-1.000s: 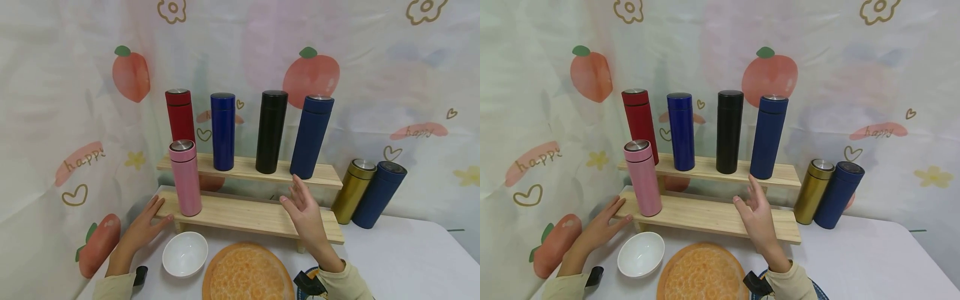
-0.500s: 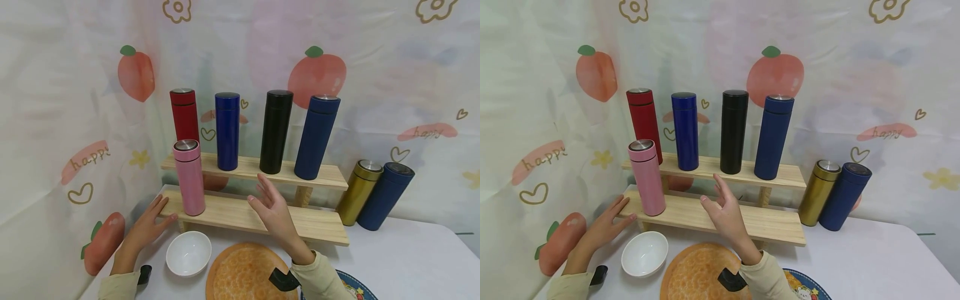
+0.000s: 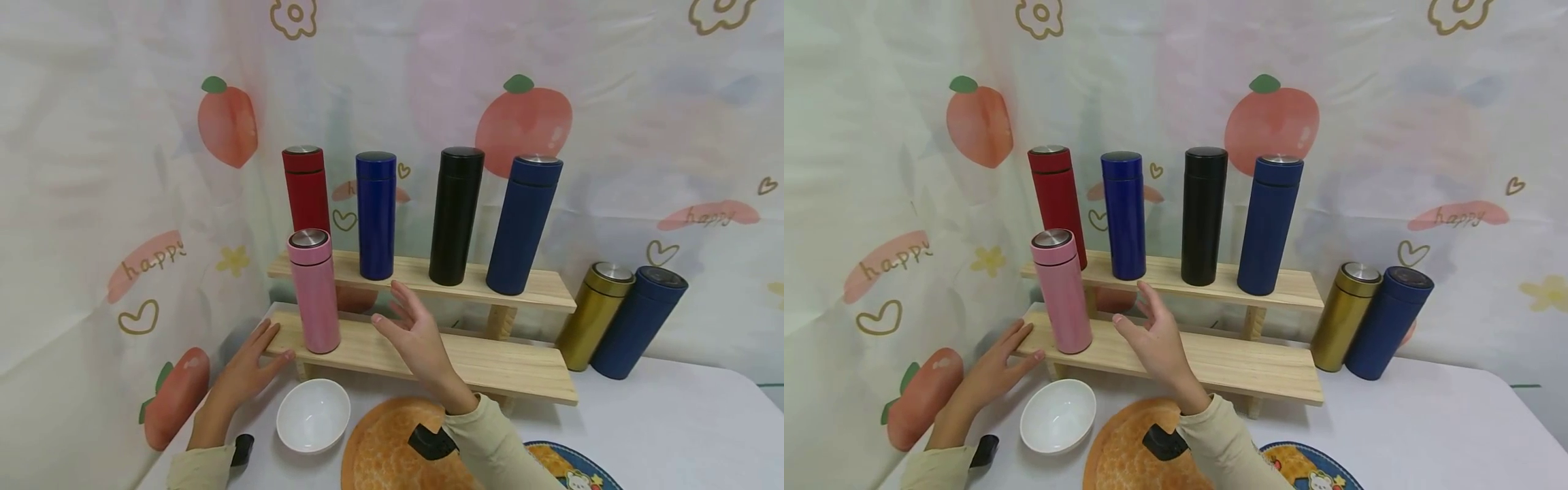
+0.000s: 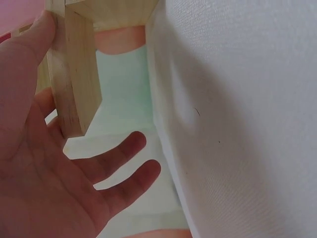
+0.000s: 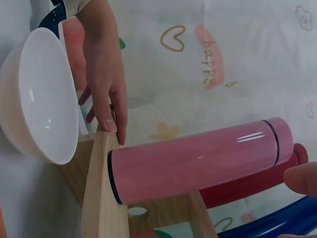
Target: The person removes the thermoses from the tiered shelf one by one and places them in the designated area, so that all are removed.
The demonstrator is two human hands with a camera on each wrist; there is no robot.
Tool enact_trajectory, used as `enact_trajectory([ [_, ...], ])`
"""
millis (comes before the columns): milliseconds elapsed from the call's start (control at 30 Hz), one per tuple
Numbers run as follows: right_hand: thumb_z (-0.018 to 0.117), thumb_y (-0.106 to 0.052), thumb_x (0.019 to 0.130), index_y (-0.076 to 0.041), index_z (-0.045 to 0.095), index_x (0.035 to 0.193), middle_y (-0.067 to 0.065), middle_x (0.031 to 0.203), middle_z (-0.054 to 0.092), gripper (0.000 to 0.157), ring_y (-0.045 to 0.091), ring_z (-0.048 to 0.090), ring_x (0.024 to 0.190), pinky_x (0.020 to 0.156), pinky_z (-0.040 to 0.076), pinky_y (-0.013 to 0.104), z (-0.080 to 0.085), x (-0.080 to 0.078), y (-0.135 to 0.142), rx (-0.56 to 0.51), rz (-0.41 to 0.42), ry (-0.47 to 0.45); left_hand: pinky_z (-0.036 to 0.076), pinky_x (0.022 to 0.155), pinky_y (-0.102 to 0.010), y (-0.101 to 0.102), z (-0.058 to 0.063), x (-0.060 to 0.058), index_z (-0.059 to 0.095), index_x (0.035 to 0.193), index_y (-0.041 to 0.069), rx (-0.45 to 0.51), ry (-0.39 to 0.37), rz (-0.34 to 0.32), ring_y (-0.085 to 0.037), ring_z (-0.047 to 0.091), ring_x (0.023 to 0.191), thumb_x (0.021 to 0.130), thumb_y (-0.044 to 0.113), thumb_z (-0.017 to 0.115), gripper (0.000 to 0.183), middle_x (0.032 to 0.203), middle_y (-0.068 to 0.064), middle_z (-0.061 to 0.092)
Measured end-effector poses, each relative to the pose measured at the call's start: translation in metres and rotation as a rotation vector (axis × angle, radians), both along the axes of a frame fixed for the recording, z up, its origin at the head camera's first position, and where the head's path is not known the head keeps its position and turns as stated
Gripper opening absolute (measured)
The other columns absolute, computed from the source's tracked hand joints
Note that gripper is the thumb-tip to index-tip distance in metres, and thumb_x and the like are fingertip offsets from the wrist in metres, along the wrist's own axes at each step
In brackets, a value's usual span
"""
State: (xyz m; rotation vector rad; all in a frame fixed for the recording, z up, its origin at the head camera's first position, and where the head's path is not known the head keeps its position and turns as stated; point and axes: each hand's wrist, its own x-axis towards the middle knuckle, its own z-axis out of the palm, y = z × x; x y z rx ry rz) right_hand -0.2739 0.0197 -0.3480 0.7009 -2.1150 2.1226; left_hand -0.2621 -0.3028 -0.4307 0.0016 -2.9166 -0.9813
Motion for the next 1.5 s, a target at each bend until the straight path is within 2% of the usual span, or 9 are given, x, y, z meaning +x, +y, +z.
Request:
enact_trajectory([
  [233,0.074,-0.013,0.098,0.002,0.039,0.162,0.026,0.164,0.04,0.074,0.044,0.044,0.148,0.118,0.04,0.061,-0.006,-0.007,-0.023,-0.003,0.003,-0.027,0.026,0.115,-0.077,-0.001,-0.003,0.0,0.029,0.169,0.008,-0.003,0.015,0.007,-0.054,0.019,0.157,0.102,0.061,0.065,0.093,0.177,-0.022,0.013],
  [433,0.075,-0.012,0.097,0.004,0.038,0.162,0.03,0.161,0.042,0.076,0.047,0.044,0.147,0.118,0.04,0.061,-0.008,-0.01,-0.037,-0.008,0.02,-0.034,0.026,0.116,-0.077,-0.001,-0.001,0.0,0.029,0.169,0.008,-0.003,0.019,0.011,-0.053,0.019,0.157,0.102,0.06,0.064,0.092,0.177,-0.021,0.013],
  [700,0.079,-0.016,0.096,-0.001,0.042,0.161,0.026,0.158,0.047,0.077,0.044,0.048,0.143,0.117,0.043,0.057,-0.004,-0.014,-0.057,0.028,0.026,-0.06,0.026,0.115,-0.078,0.0,0.001,-0.001,0.029,0.17,0.008,0.001,0.018,0.019,-0.054,0.019,0.157,0.102,0.061,0.063,0.092,0.177,-0.021,0.013],
  [933,0.082,-0.014,0.093,0.001,0.042,0.155,0.022,0.141,0.058,0.075,0.037,0.058,0.131,0.112,0.049,0.051,0.0,-0.018,-0.079,-0.004,0.042,-0.048,0.025,0.115,-0.078,0.0,0.0,-0.001,0.029,0.17,0.008,-0.007,0.021,0.012,-0.053,0.019,0.157,0.103,0.061,0.063,0.092,0.177,-0.02,0.012],
  [1167,0.087,-0.014,0.089,0.0,0.041,0.154,0.017,0.141,0.055,0.081,0.034,0.058,0.129,0.11,0.05,0.053,0.004,-0.021,-0.101,0.013,-0.03,-0.035,0.026,0.115,-0.078,-0.002,-0.002,0.0,0.029,0.169,0.008,0.001,0.017,0.006,-0.054,0.02,0.157,0.103,0.061,0.063,0.092,0.177,-0.02,0.013],
  [1333,0.089,-0.017,0.085,-0.002,0.045,0.149,0.013,0.139,0.052,0.08,0.03,0.059,0.125,0.109,0.051,0.051,0.005,-0.026,-0.113,0.046,-0.098,-0.053,0.027,0.116,-0.077,-0.002,-0.002,-0.001,0.03,0.169,0.007,0.007,0.034,-0.003,-0.053,0.021,0.157,0.103,0.06,0.063,0.091,0.177,-0.02,0.013],
  [1500,0.09,-0.011,0.082,-0.002,0.049,0.143,0.012,0.133,0.055,0.074,0.028,0.06,0.119,0.106,0.052,0.049,0.006,-0.03,-0.119,0.038,-0.14,-0.05,0.028,0.115,-0.077,-0.003,-0.001,-0.001,0.03,0.169,0.007,0.01,0.027,-0.005,-0.053,0.021,0.157,0.103,0.06,0.063,0.091,0.177,-0.02,0.013],
])
